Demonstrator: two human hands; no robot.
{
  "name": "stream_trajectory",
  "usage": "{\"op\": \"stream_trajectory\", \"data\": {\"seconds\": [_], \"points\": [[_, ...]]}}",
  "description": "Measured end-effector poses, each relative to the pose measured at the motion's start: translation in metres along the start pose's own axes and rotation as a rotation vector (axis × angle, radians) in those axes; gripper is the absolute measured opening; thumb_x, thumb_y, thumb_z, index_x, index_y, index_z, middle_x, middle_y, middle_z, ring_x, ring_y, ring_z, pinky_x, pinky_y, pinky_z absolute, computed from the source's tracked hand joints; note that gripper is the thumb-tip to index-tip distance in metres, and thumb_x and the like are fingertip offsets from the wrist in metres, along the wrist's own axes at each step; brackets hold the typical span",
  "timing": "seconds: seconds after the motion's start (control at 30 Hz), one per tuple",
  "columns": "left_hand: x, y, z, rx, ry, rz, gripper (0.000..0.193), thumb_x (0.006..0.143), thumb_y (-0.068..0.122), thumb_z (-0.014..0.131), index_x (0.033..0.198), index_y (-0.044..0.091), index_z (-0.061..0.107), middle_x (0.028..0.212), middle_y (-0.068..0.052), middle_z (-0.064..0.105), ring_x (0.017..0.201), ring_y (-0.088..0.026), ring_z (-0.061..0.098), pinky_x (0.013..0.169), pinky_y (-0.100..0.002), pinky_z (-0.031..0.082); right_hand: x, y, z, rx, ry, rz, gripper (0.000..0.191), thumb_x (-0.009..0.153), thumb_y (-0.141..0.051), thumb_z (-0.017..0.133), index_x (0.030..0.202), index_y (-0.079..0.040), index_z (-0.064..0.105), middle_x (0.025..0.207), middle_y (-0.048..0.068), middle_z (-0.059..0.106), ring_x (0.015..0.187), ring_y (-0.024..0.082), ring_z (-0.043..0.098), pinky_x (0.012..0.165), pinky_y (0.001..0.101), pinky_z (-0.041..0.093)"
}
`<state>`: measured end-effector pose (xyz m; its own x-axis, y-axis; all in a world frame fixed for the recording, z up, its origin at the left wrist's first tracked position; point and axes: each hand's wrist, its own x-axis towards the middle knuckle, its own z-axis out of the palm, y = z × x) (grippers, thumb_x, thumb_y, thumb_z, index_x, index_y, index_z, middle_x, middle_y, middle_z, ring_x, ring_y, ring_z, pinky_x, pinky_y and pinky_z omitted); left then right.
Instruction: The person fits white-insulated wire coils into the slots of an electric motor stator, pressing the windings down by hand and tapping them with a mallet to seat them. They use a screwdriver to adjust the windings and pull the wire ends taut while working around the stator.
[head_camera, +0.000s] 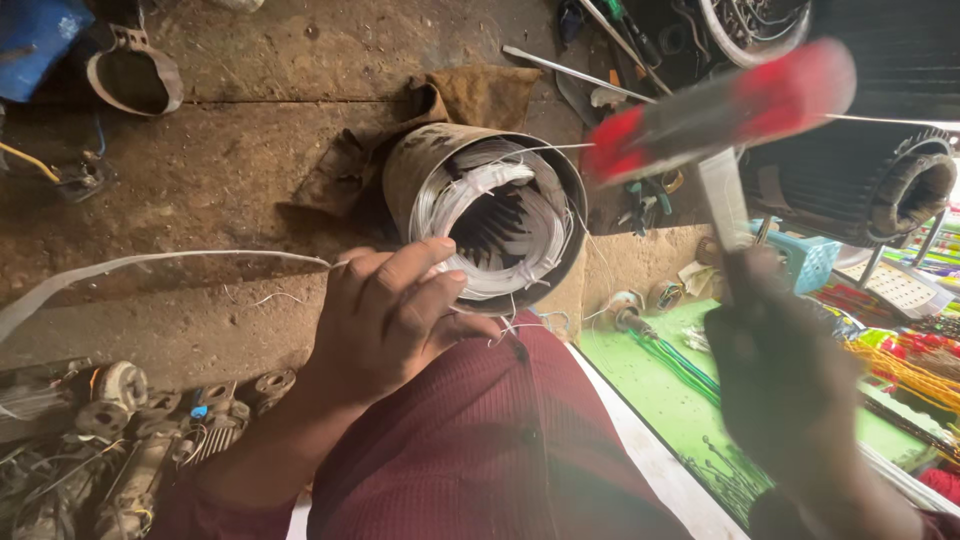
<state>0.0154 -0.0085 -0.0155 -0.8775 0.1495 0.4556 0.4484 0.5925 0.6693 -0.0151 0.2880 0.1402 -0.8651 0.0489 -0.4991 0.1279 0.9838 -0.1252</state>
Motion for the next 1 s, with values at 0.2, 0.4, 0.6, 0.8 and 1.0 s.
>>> {"op": "stream_trajectory", "data": {"seconds": [0.2,0.4,0.6,0.8,1.0], "points": [[0.001,-0.001,-0.001,0.070,-0.038,0.040,0.052,0.098,0.050,0.081,0.129,0.017,0.057,0.132,-0.005,0.059,0.107,-0.021,0.055,0.089,-0.036,0.047,0.000,-0.005,-0.010,0.108,-0.083,-0.295,0.045,0.093,-0.019,0.067,0.137,-0.013,0.062,0.106,0.012,0.075,0.074,0.021,0.073,0.064,0.0307,0.056],[0.003,0.000,-0.003,0.091,-0.050,0.079,0.038,0.098,0.047,0.080,0.117,0.016,0.072,0.128,0.002,0.059,0.110,-0.018,0.053,0.092,-0.035,0.045,0.011,-0.007,-0.022,-0.303,-0.166,-0.337,0.046,0.094,-0.011,0.066,0.139,-0.017,0.058,0.089,0.009,0.067,0.072,0.019,0.068,0.066,0.0339,0.058],[0.002,-0.001,-0.003,0.124,-0.052,0.113,0.039,0.097,0.049,0.079,0.113,0.014,0.075,0.123,0.006,0.059,0.112,-0.015,0.051,0.089,-0.035,0.041,0.007,0.010,-0.033,-0.118,0.160,-0.497,0.046,0.095,-0.011,0.071,0.139,-0.014,0.060,0.103,0.010,0.074,0.072,0.016,0.068,0.061,0.0312,0.056],[-0.005,-0.004,0.001,0.262,-0.018,0.193,0.037,0.099,0.054,0.072,0.109,0.019,0.074,0.122,0.009,0.061,0.111,-0.014,0.051,0.089,-0.035,0.039,0.012,0.001,-0.050,-0.414,-0.095,-0.504,0.040,0.092,-0.017,0.071,0.131,-0.020,0.062,0.093,-0.002,0.068,0.069,0.014,0.067,0.058,0.0320,0.054],[-0.008,-0.003,0.005,0.233,0.034,0.164,0.037,0.101,0.054,0.075,0.110,0.017,0.074,0.121,0.008,0.062,0.114,-0.014,0.051,0.092,-0.034,0.041,-0.001,-0.009,-0.063,-0.468,0.173,-0.633,0.046,0.090,-0.011,0.073,0.135,-0.019,0.063,0.083,0.003,0.064,0.060,0.020,0.062,0.051,0.0371,0.051]]}}
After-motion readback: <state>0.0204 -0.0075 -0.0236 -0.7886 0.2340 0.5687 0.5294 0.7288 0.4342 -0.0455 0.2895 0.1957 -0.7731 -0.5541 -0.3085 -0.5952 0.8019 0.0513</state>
